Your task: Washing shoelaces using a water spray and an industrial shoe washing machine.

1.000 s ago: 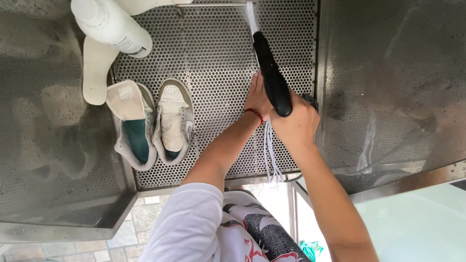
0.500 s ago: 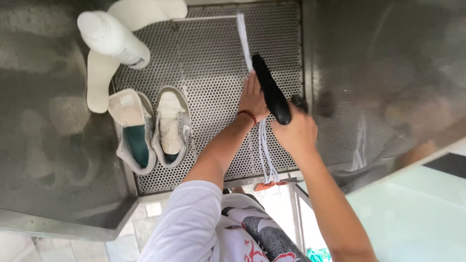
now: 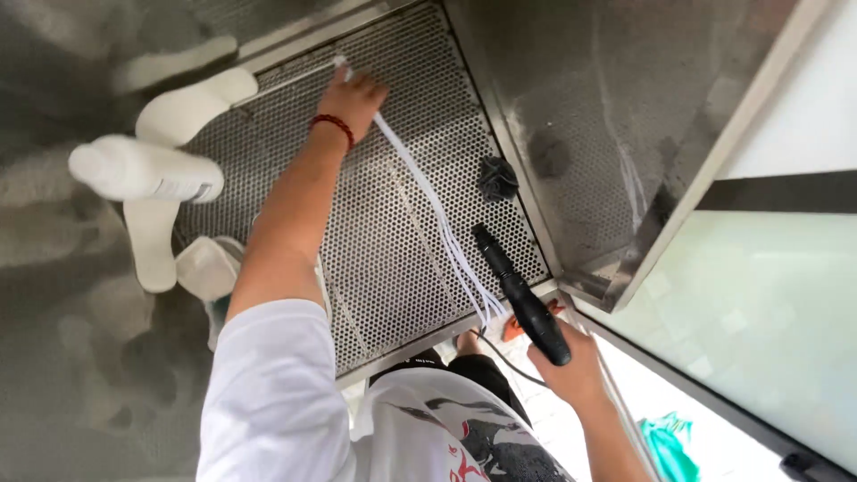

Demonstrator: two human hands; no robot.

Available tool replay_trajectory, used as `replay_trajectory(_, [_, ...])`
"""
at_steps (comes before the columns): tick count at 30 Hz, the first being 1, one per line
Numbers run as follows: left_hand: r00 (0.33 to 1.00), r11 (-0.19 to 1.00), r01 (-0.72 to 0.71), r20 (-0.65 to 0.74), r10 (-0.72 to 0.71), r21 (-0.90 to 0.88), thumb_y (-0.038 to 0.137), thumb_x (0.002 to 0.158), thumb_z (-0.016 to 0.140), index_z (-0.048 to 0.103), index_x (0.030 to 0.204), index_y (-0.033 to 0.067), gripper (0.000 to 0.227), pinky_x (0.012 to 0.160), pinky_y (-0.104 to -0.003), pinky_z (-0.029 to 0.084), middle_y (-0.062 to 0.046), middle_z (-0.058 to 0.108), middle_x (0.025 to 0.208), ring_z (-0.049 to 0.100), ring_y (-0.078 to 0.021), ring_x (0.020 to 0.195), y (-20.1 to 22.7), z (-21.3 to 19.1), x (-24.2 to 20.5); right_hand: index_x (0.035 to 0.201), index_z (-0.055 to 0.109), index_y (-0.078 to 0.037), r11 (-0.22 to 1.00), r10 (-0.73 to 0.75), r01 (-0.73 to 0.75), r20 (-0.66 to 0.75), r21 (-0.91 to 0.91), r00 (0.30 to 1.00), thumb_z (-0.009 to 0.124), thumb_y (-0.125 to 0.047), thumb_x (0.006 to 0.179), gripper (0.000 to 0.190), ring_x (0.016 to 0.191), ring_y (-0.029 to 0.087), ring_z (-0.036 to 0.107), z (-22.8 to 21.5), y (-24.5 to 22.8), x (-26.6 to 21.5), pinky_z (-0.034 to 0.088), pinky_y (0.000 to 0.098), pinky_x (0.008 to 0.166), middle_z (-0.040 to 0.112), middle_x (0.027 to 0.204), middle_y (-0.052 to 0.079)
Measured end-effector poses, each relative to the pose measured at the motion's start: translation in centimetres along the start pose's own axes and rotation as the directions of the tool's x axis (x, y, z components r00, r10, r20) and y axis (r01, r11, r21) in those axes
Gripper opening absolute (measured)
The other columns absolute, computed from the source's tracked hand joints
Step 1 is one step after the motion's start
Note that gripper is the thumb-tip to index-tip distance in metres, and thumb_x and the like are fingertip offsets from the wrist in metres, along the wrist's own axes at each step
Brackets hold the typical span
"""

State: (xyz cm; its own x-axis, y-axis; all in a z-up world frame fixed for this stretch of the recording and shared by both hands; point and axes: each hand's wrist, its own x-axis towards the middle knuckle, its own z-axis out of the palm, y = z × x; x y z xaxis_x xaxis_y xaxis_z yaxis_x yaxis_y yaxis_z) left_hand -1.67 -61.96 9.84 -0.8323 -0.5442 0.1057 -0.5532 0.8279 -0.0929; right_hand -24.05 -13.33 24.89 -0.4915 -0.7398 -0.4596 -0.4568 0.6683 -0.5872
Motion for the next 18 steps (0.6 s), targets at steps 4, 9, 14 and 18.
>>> replay_trajectory(4, [0.741,0.969,-0.134,0.670,-0.040,0.206,0.013,0.103,0.063,0.066,0.138,0.0104,0.035,0.123,-0.051,0.038,-0.012,0.069,0.133,0.061,-0.0291,0.127,-1.1,-1.5,-0.9,0.108,0.069,-0.001,0.983,-0.141,0.138,0.023,0.123,0.990,0.075,-0.010,0.066,0.044,0.060,0.022,0.063,1.3,-0.3,-1.2,0.051,0.0333,0.062,0.067,0.071,0.013])
replay_trajectory(9, [0.902,0.891,0.385,-0.106,-0.418,-0.239,0.013,0.093,0.070,0.067,0.126,0.0059,0.034,0.104,-0.043,0.049,-0.011,0.063,0.125,0.061,-0.0299,0.118,0.4,-0.4,-3.9,0.095,0.070,0.001,0.982,-0.178,0.175,0.042,0.067,0.983,0.079,-0.011,0.070,0.029,0.062,0.025,0.064,2.9,-0.6,-0.6,0.051,0.0340,0.064,0.066,0.073,0.015])
replay_trajectory(14, [0.411,-0.152,0.375,0.311,-0.857,-0.915,0.012,0.098,0.064,0.052,0.136,0.0051,0.041,0.081,-0.030,0.060,-0.009,0.071,0.110,0.067,-0.0172,0.093,-1.7,10.4,-2.0,0.109,0.071,-0.001,0.948,-0.288,0.285,0.004,0.146,0.958,0.076,-0.009,0.070,0.040,0.064,0.017,0.067,2.5,-4.5,-0.4,0.052,0.0300,0.062,0.070,0.078,0.010])
replay_trajectory(18, [0.385,-0.510,0.198,0.545,-0.744,-0.837,0.007,0.092,0.072,0.071,0.124,0.0016,0.033,0.061,-0.031,0.053,-0.007,0.073,0.093,0.065,-0.0150,0.074,-2.4,9.5,-0.7,0.103,0.075,-0.002,0.964,-0.204,0.195,0.035,0.183,0.978,0.074,-0.005,0.070,0.033,0.057,0.014,0.061,3.1,-6.7,-0.1,0.049,0.0288,0.056,0.070,0.073,0.007])
